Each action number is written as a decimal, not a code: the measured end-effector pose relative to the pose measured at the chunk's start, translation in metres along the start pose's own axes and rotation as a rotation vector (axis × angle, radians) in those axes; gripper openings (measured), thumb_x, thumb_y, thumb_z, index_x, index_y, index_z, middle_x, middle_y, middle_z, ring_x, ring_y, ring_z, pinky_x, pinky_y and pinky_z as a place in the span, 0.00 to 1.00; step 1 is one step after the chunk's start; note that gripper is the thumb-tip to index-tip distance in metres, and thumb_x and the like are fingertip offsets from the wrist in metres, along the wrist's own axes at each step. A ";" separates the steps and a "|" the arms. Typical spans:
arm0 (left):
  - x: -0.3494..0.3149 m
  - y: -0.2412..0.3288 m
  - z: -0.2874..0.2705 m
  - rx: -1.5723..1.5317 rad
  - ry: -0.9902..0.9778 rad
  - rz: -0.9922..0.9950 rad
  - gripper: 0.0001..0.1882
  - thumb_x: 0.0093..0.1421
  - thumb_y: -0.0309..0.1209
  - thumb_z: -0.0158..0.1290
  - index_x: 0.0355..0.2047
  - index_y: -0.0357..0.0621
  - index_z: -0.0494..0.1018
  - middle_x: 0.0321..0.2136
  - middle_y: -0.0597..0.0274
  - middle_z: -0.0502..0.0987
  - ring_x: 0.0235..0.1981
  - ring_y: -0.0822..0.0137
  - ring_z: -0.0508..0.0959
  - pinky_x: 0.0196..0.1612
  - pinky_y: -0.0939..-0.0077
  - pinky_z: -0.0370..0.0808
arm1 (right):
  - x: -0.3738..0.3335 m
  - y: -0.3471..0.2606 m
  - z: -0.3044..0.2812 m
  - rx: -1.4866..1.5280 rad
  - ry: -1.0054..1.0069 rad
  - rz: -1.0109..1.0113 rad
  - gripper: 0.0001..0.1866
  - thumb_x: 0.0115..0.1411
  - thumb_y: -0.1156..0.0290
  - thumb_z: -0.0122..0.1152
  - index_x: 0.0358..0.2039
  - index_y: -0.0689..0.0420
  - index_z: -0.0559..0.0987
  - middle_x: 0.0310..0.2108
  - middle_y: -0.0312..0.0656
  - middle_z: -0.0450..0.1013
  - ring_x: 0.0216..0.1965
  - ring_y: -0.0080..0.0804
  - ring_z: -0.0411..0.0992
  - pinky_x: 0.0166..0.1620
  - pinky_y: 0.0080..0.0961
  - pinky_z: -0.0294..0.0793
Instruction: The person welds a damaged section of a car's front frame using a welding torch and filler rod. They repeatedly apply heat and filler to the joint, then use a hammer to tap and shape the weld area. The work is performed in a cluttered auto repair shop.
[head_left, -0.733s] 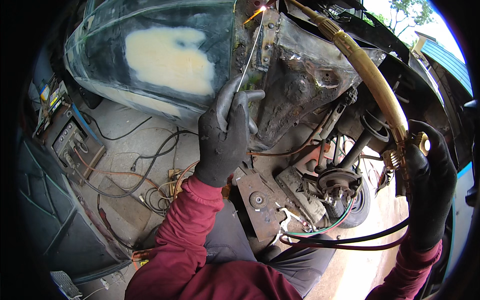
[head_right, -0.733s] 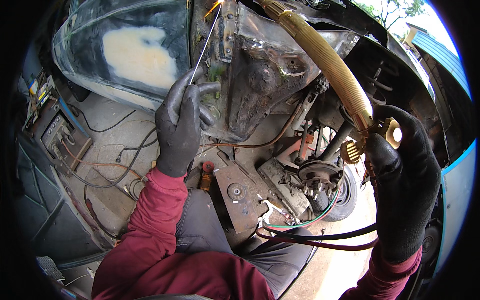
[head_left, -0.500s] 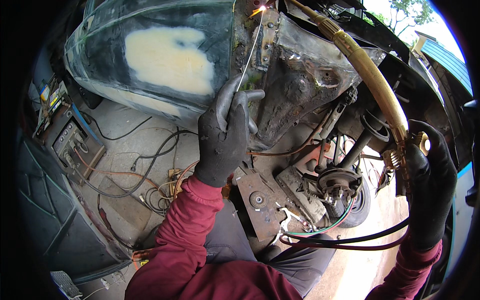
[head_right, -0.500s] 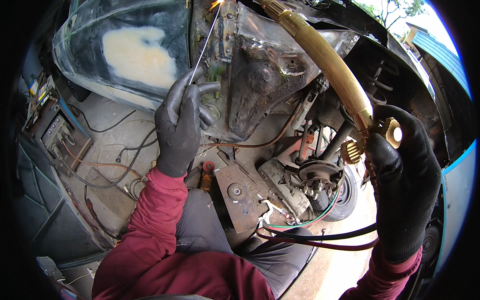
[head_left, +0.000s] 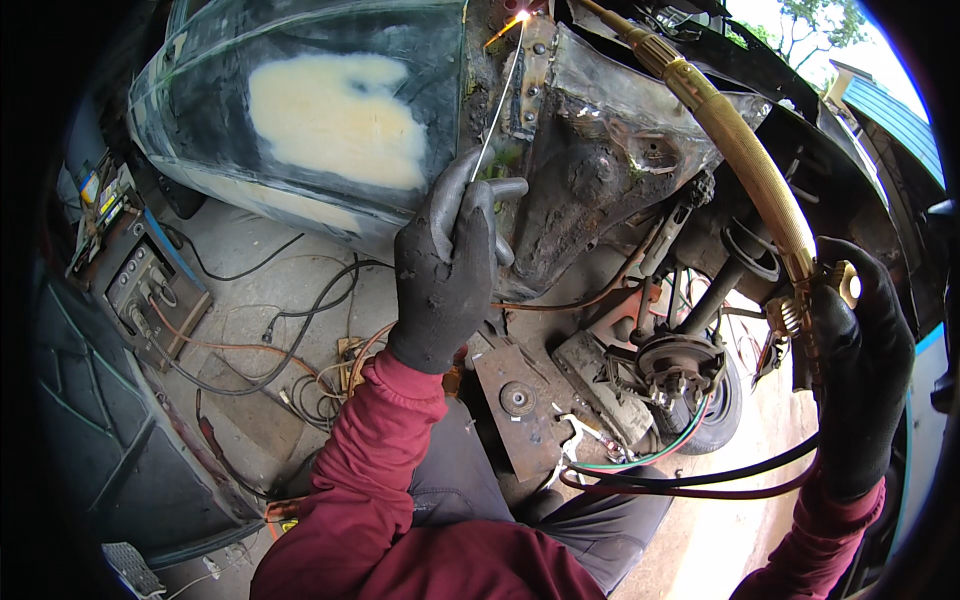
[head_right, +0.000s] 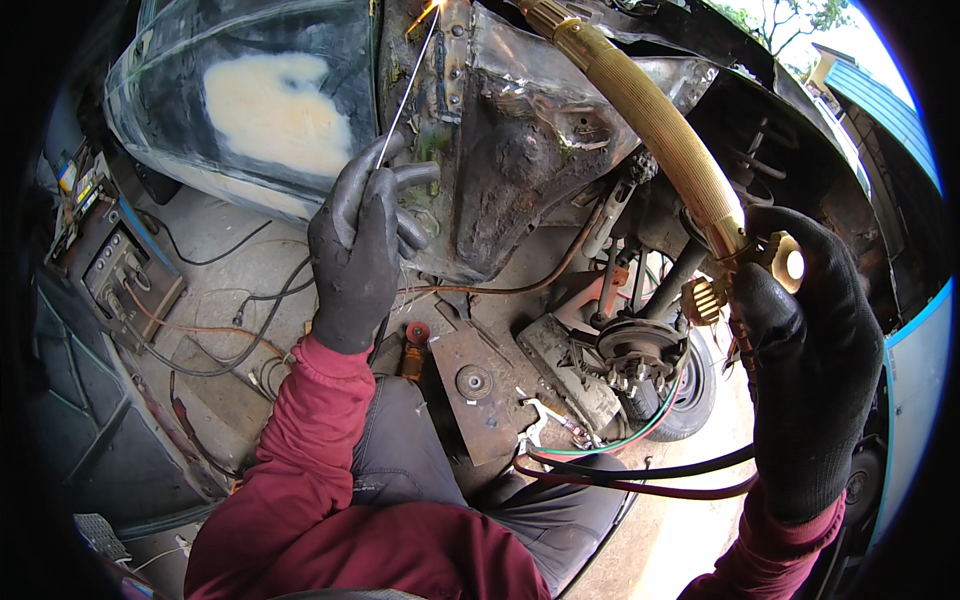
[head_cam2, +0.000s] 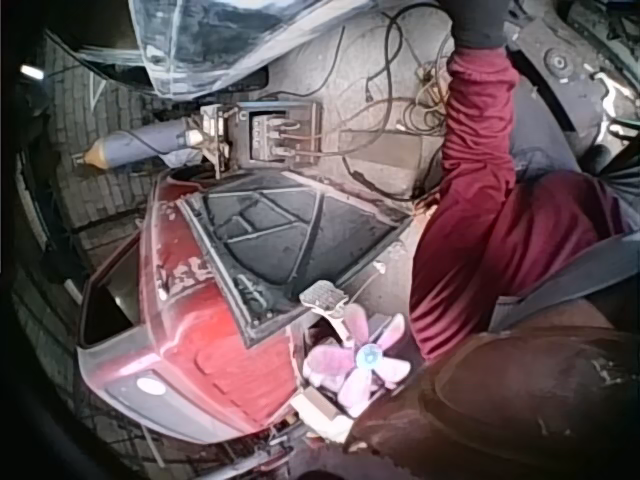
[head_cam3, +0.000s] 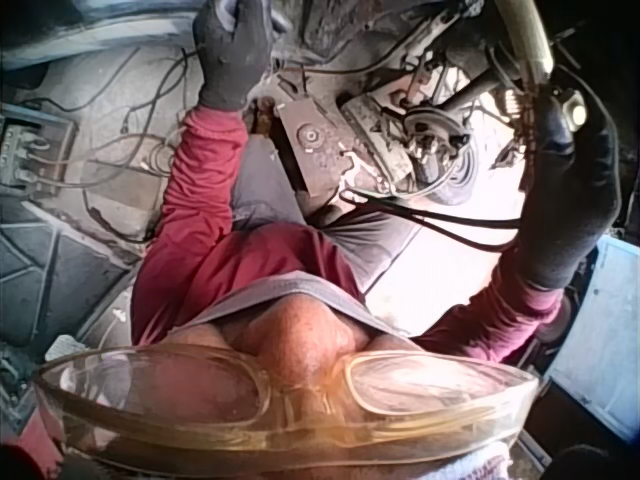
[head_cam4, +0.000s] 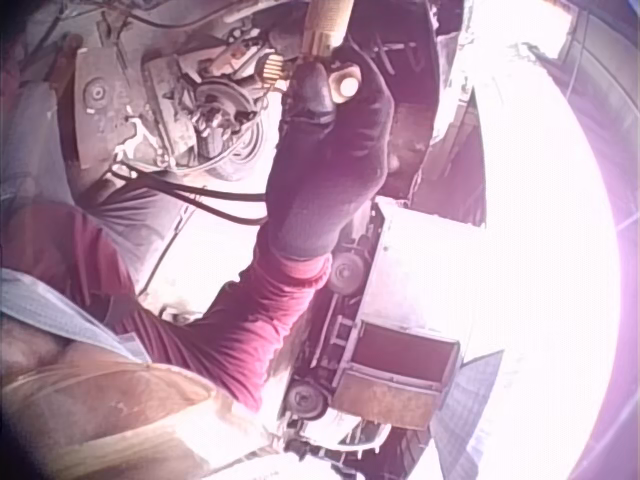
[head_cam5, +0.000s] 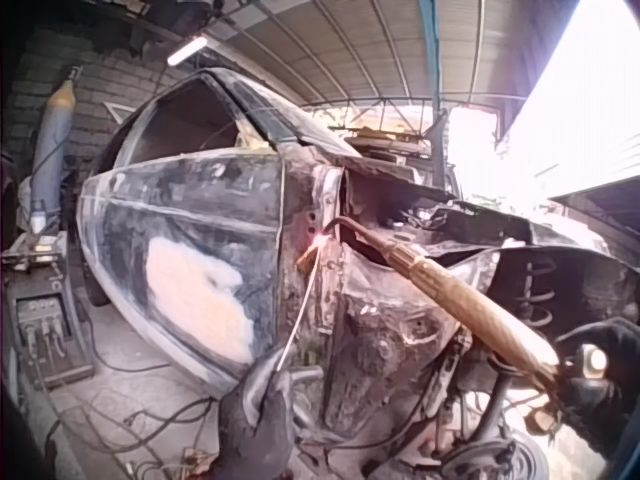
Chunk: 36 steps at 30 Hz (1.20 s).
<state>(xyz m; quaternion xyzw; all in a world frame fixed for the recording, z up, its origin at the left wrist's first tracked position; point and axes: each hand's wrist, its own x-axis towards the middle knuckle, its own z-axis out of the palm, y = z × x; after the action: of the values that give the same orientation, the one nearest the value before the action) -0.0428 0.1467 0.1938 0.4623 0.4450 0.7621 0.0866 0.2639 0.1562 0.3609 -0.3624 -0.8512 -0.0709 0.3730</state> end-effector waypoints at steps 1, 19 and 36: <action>0.000 0.000 0.000 -0.003 0.000 0.003 0.24 0.82 0.36 0.42 0.70 0.34 0.67 0.47 0.50 0.87 0.24 0.82 0.77 0.28 0.84 0.74 | 0.000 0.000 0.000 -0.006 0.000 0.000 0.21 0.73 0.55 0.66 0.56 0.57 0.82 0.45 0.39 0.80 0.44 0.25 0.76 0.49 0.26 0.77; -0.001 -0.001 0.000 0.036 0.004 0.000 0.25 0.82 0.39 0.42 0.69 0.34 0.68 0.48 0.49 0.86 0.23 0.81 0.77 0.27 0.84 0.74 | 0.000 0.002 0.000 0.042 -0.005 0.008 0.20 0.73 0.56 0.66 0.56 0.57 0.83 0.46 0.39 0.81 0.45 0.25 0.77 0.51 0.27 0.76; 0.000 0.001 -0.001 0.047 0.004 -0.007 0.25 0.83 0.39 0.41 0.70 0.35 0.68 0.48 0.51 0.87 0.23 0.83 0.75 0.27 0.85 0.72 | -0.001 0.004 0.000 0.045 -0.006 0.012 0.22 0.73 0.54 0.66 0.57 0.58 0.82 0.47 0.40 0.81 0.46 0.24 0.77 0.51 0.26 0.76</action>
<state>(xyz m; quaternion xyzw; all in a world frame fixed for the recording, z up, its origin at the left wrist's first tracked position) -0.0429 0.1458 0.1944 0.4613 0.4643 0.7520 0.0777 0.2666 0.1590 0.3595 -0.3595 -0.8514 -0.0485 0.3790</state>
